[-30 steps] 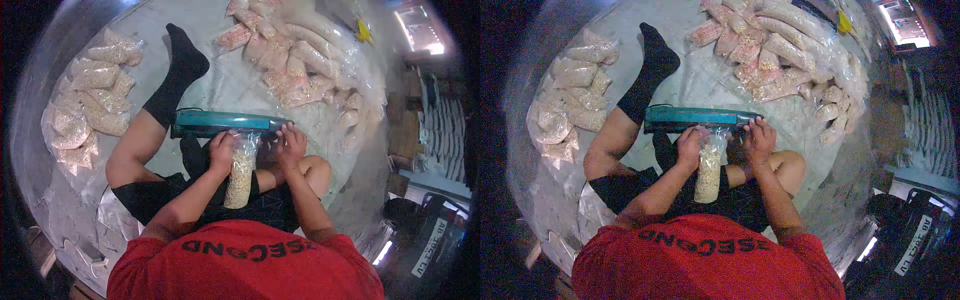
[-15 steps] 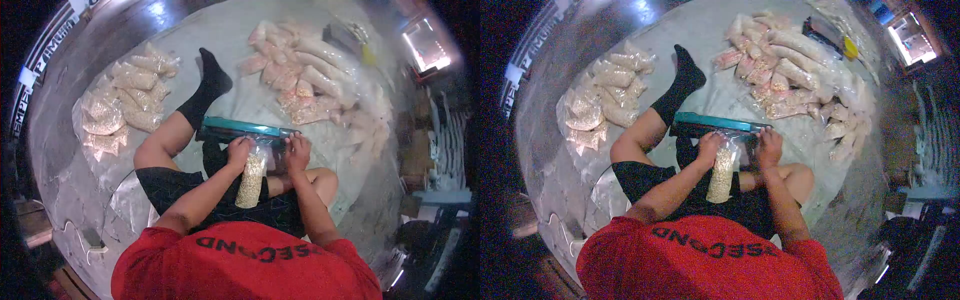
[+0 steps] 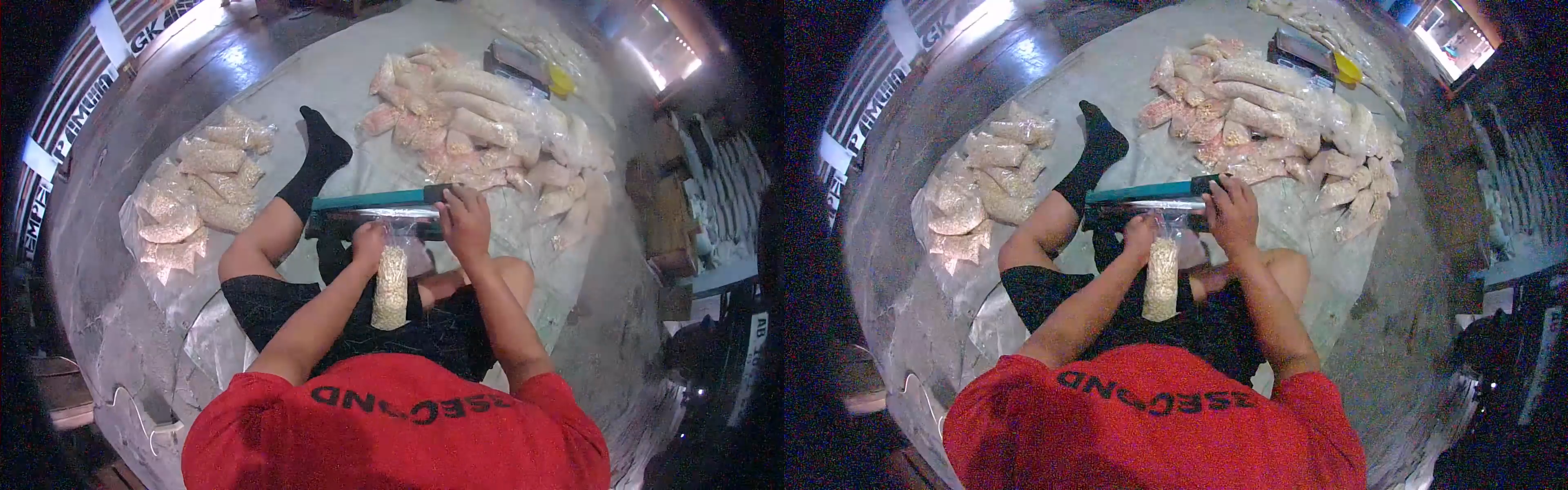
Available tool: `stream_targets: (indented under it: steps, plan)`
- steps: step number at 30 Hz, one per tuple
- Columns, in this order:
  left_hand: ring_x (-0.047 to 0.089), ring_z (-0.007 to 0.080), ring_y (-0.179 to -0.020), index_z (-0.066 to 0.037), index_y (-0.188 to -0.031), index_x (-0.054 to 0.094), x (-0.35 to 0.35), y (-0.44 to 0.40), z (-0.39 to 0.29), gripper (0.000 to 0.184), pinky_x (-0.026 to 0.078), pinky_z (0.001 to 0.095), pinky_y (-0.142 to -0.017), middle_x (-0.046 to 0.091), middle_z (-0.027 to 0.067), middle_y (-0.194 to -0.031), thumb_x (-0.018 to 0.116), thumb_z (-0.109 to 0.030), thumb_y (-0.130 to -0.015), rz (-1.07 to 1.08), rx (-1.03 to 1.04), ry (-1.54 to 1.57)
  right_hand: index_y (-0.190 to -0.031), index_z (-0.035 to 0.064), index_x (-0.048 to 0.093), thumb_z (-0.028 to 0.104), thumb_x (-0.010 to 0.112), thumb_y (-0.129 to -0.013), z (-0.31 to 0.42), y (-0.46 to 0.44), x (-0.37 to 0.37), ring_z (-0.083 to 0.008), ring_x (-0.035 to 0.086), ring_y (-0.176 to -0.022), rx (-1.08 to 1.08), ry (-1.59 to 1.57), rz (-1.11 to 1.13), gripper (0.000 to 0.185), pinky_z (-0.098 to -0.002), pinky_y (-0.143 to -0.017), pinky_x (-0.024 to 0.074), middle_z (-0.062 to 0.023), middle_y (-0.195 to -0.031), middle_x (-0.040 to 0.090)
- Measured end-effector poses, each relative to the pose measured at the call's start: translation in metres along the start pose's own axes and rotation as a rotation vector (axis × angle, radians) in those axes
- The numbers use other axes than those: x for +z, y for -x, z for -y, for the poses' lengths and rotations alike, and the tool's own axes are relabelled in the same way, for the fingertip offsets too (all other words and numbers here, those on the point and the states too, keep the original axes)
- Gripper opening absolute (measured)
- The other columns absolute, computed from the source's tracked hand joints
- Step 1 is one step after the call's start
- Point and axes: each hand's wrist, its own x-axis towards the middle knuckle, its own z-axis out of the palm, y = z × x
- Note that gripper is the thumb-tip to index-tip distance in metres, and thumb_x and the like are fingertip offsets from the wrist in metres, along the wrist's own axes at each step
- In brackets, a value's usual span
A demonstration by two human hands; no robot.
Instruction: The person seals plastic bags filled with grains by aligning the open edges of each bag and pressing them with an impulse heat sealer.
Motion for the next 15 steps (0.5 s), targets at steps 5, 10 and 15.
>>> stream_targets:
  steps: [5, 10, 15]
  plan:
    - [0.064, 0.0187, -0.076, -0.003, -0.106, 0.065, -0.008, 0.001, -0.005, 0.02, 0.053, 0.033, -0.073, 0.065, 0.0038, -0.085, 0.061, -0.021, -0.097, 0.095, -0.128, 0.164, -0.132, 0.0094, 0.061, 0.026, 0.074, -0.086, -0.025, 0.063, -0.051, -0.0374, 0.057, -0.122, 0.185, 0.118, 0.066, 0.05, -0.048, -0.105, 0.0437, -0.0172, -0.135, 0.059]
    - [0.068, 0.0221, -0.088, -0.004, -0.104, 0.064, -0.002, 0.038, -0.025, 0.021, 0.057, 0.0376, -0.082, 0.069, 0.0095, -0.095, 0.059, -0.025, -0.1, 0.239, -0.155, 0.247, -0.113, 0.0035, 0.071, 0.032, 0.069, -0.087, -0.039, 0.128, -0.096, -0.0342, 0.06, -0.114, 0.548, 0.084, 0.257, 0.038, -0.0462, -0.101, 0.0433, -0.0168, -0.116, 0.068]
    - [0.068, 0.0171, -0.088, -0.003, -0.11, 0.067, 0.02, 0.086, -0.072, 0.024, 0.056, 0.0334, -0.081, 0.071, 0.0068, -0.098, 0.056, -0.024, -0.103, 0.221, -0.041, 0.128, -0.101, 0.0051, 0.073, 0.032, 0.07, -0.086, -0.041, 0.12, -0.093, -0.0346, 0.061, -0.109, 0.476, 0.127, 0.226, 0.031, -0.046, -0.102, 0.0414, -0.0146, -0.105, 0.071]
